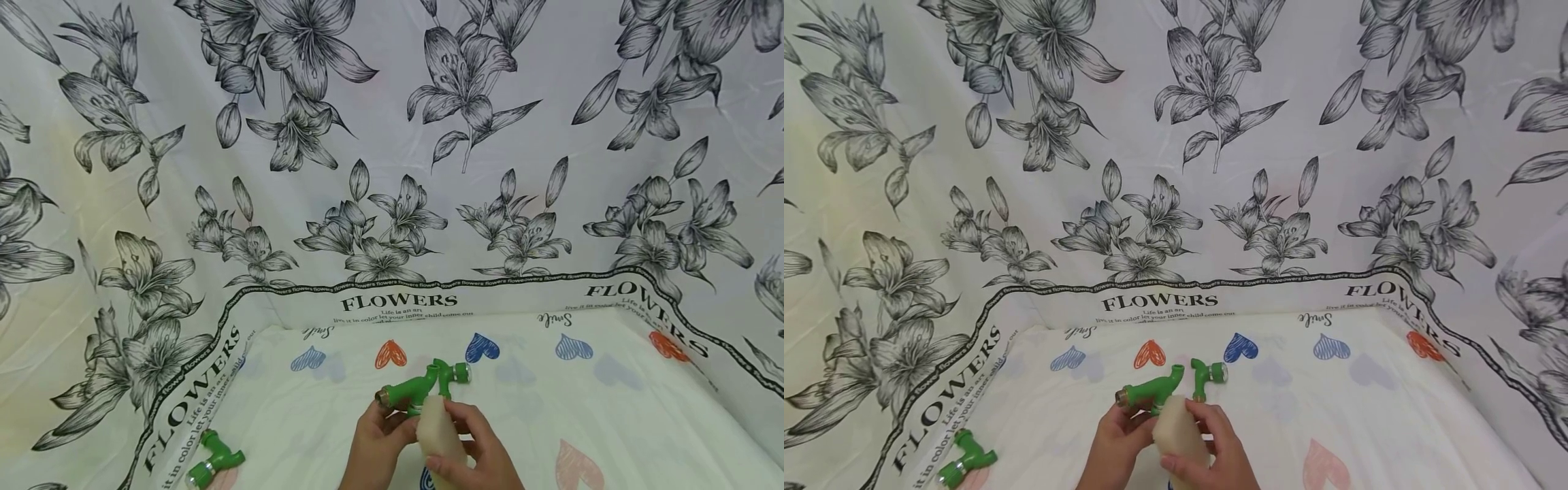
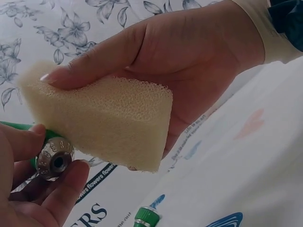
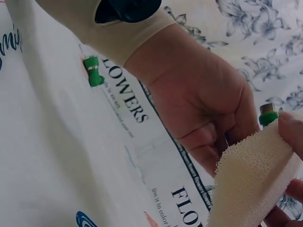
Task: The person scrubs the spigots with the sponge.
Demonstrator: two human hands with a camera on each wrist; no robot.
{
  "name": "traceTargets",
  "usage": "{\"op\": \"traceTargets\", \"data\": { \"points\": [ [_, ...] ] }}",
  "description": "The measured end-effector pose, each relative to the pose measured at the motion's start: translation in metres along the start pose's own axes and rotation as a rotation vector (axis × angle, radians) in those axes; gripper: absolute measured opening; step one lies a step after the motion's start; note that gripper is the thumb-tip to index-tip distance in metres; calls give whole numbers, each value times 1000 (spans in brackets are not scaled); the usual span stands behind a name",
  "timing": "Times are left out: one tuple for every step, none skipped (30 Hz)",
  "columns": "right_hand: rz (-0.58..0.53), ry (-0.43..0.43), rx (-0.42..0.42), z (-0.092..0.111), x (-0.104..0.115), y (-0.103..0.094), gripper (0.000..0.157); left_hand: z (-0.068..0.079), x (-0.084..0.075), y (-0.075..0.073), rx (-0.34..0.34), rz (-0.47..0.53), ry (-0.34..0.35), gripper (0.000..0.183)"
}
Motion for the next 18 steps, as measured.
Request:
{"op": "traceTargets", "data": {
  "points": [
    [3,5,-4,-1,0,0,66,0,0,0,18,3,2,52],
    [7,10,-8,-1,-1,-1,65,1,-1,0,44,5,7,51],
    [11,13,-13,-2,-1,-1,65,1,-1,0,74,9,10,49],
    [16,15,-18,-3,-2,-2,64,1,-1,1,105,12,13,48],
    [21,17,-23,-3,-2,-3,63,1,-1,1,135,13,16,47],
    [23,17,-25,-4,-3,-4,63,1,-1,1,160,16,14,46],
    [24,17,-27,-5,-4,-5,62,1,-1,1,179,20,12,45],
    [26,15,-26,-6,-5,-6,62,1,-1,2,198,23,10,46],
    [26,12,-23,-6,-6,-7,62,1,-1,2,210,27,6,46],
    [24,13,-21,-7,-8,-8,61,2,-1,2,215,29,4,47],
    [20,14,-17,-8,-9,-9,61,2,-1,2,214,31,2,47],
    [14,18,-16,-8,-10,-9,62,2,-1,2,210,33,1,47],
    [9,24,-14,-9,-11,-9,62,3,-2,2,205,29,2,46],
    [3,31,-14,-9,-12,-9,62,3,-2,2,199,19,7,46],
    [-2,42,-13,-9,-14,-9,63,3,-2,2,189,3,14,44],
    [-2,54,-14,-9,-14,-9,64,3,-2,2,177,-16,23,43],
    [1,66,-15,-9,-15,-8,65,2,-3,1,162,-37,32,41],
    [5,75,-14,-8,-15,-7,66,2,-3,0,143,-51,40,40]
  ]
}}
Point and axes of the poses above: each hand's wrist, its own z-axis away from the middle knuckle, its own y-axis out of the palm, x = y × z, the point moved 4 cm from there along -z, towards the middle knuckle, and after that the axes turned 13 degrees about -y, right-handed, at the moved point
